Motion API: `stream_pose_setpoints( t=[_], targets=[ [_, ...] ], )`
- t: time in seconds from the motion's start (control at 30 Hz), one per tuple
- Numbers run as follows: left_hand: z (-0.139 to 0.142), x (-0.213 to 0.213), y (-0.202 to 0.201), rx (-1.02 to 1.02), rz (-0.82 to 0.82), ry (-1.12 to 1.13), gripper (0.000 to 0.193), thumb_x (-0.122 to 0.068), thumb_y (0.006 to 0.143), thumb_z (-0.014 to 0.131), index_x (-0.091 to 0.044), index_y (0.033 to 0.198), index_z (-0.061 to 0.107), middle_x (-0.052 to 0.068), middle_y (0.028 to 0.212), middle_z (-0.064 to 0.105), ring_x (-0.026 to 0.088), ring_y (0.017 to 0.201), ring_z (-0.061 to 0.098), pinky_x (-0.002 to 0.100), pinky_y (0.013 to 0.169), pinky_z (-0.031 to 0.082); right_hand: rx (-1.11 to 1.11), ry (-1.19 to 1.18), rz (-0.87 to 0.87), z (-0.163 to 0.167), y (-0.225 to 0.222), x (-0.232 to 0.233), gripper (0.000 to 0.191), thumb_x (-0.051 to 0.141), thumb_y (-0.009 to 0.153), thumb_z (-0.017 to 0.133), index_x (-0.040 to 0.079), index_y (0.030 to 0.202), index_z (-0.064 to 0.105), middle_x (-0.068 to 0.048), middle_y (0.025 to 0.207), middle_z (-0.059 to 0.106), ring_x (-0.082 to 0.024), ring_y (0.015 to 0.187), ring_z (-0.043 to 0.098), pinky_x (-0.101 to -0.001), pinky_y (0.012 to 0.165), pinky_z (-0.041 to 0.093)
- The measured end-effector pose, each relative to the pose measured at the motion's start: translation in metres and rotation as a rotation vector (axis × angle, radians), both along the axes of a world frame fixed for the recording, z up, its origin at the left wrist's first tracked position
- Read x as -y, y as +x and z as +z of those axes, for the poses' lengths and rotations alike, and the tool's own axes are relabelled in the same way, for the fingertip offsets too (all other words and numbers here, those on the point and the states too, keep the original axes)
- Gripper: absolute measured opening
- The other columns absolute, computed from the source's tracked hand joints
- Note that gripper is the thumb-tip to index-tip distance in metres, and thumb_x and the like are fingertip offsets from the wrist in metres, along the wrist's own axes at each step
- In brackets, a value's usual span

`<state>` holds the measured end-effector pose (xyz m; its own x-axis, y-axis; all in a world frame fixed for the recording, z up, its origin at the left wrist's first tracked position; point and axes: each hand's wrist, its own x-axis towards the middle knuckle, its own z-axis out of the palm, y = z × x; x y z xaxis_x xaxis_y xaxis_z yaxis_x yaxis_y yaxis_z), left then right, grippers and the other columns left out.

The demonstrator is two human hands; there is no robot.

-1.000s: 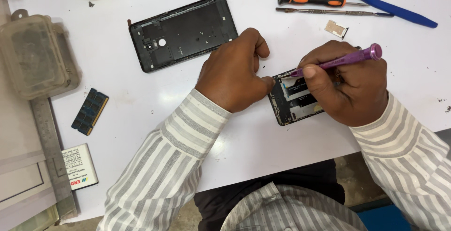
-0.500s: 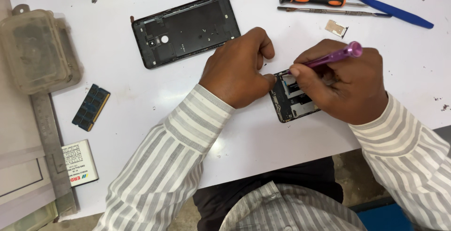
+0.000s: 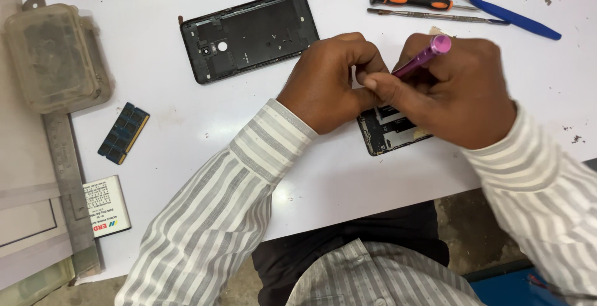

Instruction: The person works at a repair bench on a disassembled smartphone, using a purple precision screwdriver to unscrew and pry components from the phone's internal frame. They reposition the phone body and back cover while manipulating small internal parts and screws.

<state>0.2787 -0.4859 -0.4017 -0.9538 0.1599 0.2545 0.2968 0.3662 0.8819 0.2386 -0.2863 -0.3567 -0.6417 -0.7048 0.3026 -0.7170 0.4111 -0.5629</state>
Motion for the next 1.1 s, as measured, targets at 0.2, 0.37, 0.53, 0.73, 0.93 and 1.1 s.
stream_pose_setpoints(
  t=[0.2, 0.37, 0.53, 0.73, 0.93, 1.1],
  targets=[
    [-0.003, -0.003, 0.000, 0.076, 0.001, -0.022, 0.020, -0.014, 0.073, 0.091, -0.007, 0.079, 0.073, 0.002, 0.078, 0.068, 0.013, 0.067, 0.065, 0.031, 0.063, 0.054, 0.058, 0.163, 0.114, 0.062, -0.017, -0.015, 0.049, 0.019, 0.086, 0.081, -0.004, 0.124, 0.060, -0.006, 0.084, 0.062, -0.007, 0.062, 0.058, -0.0238, 0.051, 0.045],
    [-0.001, -0.003, -0.001, 0.040, 0.002, -0.038, 0.020, -0.014, 0.072, 0.091, -0.008, 0.079, 0.074, 0.002, 0.078, 0.069, 0.013, 0.067, 0.065, 0.030, 0.062, 0.055, -0.131, 0.504, 0.231, 0.088, -0.026, -0.005, 0.026, 0.016, 0.086, 0.078, 0.005, 0.108, 0.072, -0.006, 0.077, 0.066, -0.014, 0.061, 0.059, -0.0303, 0.052, 0.045],
    [0.009, 0.015, -0.002, 0.285, 0.031, -0.217, 0.041, -0.020, 0.060, 0.095, -0.007, 0.087, 0.068, 0.006, 0.074, 0.069, 0.017, 0.066, 0.067, 0.033, 0.061, 0.054, -0.166, 0.739, 0.143, 0.088, -0.025, 0.017, 0.020, 0.026, 0.091, 0.072, 0.010, 0.104, 0.072, -0.002, 0.072, 0.067, -0.013, 0.061, 0.062, -0.0287, 0.052, 0.049],
    [0.016, 0.014, 0.002, 0.392, 0.105, -0.369, 0.043, -0.028, 0.060, 0.096, -0.008, 0.084, 0.066, 0.007, 0.076, 0.070, 0.022, 0.070, 0.069, 0.037, 0.067, 0.054, -0.514, 1.033, 0.162, 0.088, -0.024, 0.038, 0.031, 0.040, 0.098, 0.061, 0.013, 0.085, 0.070, -0.001, 0.058, 0.061, -0.014, 0.048, 0.059, -0.0294, 0.051, 0.048],
    [0.019, 0.014, 0.003, 0.430, 0.133, -0.357, 0.044, -0.027, 0.059, 0.096, -0.009, 0.082, 0.064, 0.008, 0.077, 0.070, 0.024, 0.074, 0.070, 0.038, 0.069, 0.054, -0.673, 1.205, 0.207, 0.091, -0.021, 0.057, 0.044, 0.043, 0.105, 0.050, 0.013, 0.078, 0.068, -0.002, 0.053, 0.061, -0.017, 0.046, 0.060, -0.0304, 0.050, 0.049],
    [0.018, 0.013, 0.001, 0.433, 0.138, -0.359, 0.046, -0.026, 0.056, 0.097, -0.010, 0.082, 0.063, 0.008, 0.081, 0.071, 0.024, 0.078, 0.070, 0.038, 0.070, 0.054, -0.508, 1.370, 0.327, 0.095, -0.017, 0.070, 0.035, 0.048, 0.095, 0.063, 0.014, 0.094, 0.070, -0.001, 0.066, 0.067, -0.017, 0.061, 0.069, -0.0317, 0.059, 0.055]
  ],
)
